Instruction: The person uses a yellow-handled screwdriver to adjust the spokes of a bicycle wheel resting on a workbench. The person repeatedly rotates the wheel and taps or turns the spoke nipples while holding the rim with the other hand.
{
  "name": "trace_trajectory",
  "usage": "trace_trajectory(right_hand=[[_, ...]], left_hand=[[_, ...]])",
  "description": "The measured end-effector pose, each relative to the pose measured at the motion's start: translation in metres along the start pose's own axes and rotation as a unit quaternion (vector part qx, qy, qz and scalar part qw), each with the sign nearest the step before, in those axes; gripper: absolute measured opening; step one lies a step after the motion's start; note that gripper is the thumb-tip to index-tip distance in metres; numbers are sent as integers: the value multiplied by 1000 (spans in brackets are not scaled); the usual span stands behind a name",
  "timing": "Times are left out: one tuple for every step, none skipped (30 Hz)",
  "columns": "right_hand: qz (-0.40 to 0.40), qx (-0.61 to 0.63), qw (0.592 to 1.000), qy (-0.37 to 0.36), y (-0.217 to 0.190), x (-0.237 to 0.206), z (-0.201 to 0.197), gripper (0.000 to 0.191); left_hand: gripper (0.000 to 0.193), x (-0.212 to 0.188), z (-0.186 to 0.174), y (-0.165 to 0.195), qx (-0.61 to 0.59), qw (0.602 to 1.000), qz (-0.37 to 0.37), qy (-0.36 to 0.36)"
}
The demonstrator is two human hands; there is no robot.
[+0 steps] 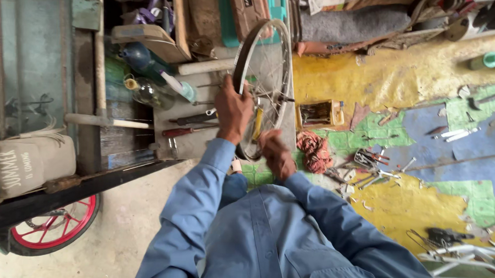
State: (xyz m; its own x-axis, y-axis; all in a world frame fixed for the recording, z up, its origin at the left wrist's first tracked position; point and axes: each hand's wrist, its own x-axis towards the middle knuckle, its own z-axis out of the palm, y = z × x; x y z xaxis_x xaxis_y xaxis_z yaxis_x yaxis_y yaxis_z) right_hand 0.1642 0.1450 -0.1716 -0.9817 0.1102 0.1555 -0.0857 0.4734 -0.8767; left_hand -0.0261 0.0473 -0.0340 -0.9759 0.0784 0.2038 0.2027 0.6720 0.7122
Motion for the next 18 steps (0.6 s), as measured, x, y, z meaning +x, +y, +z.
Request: trace_trajectory(right_hand=[[-19,29,999,-16,-6,-11,-2,24],[-42,59,997,-31,-10,-17,-5,25],[-65,89,993,-45,-14,-19,-9,28],[61,191,980,5,-13,-10,-14,33],[188,287,938,52,-14,0,-17,57],[150,131,975,93,-9,20,-23,37],[108,-29,985,132,-4,43,-30,21],[29,-33,986,161,-3,57,-32,34],[-52,-37,980,188,-4,69,-31,51],[24,134,976,169,-8,72,-25,38],[96,300,938,143,-13,70,-18,25],[164,456,868,111,-19,63,-11,13],[49,236,964,113,-25,51,-6,13],[-66,0,992,107,-32,34,-2,18],[-78,-1,995,66,-40,16,7,4],[-92,-4,995,28,-45,8,12,21],[3,110,994,26,-46,1,11,12],[95,221,970,24,-46,0,9,4]], left_hand=[[26,0,-1,-1,15,999,-23,-21],[27,0,-1,-1,30,998,-44,-39],[28,-1,-1,-2,47,995,-64,-56],[27,-2,0,-1,39,998,-28,-32],[26,-7,1,1,31,999,6,-9],[26,-11,2,2,23,999,40,12],[25,-15,3,4,23,998,59,14],[25,-17,4,7,22,997,78,15],[25,-18,5,9,21,995,98,17],[26,-20,6,11,24,997,77,2],[26,-21,5,12,27,998,56,-12],[26,-22,5,13,30,999,34,-26],[25,-22,4,13,27,998,47,-11],[24,-21,3,12,25,998,57,1],[23,-22,2,11,23,997,67,11],[23,-22,1,10,24,999,46,-1],[22,-22,0,9,23,999,26,-12],[22,-21,0,9,23,1000,7,-19]])
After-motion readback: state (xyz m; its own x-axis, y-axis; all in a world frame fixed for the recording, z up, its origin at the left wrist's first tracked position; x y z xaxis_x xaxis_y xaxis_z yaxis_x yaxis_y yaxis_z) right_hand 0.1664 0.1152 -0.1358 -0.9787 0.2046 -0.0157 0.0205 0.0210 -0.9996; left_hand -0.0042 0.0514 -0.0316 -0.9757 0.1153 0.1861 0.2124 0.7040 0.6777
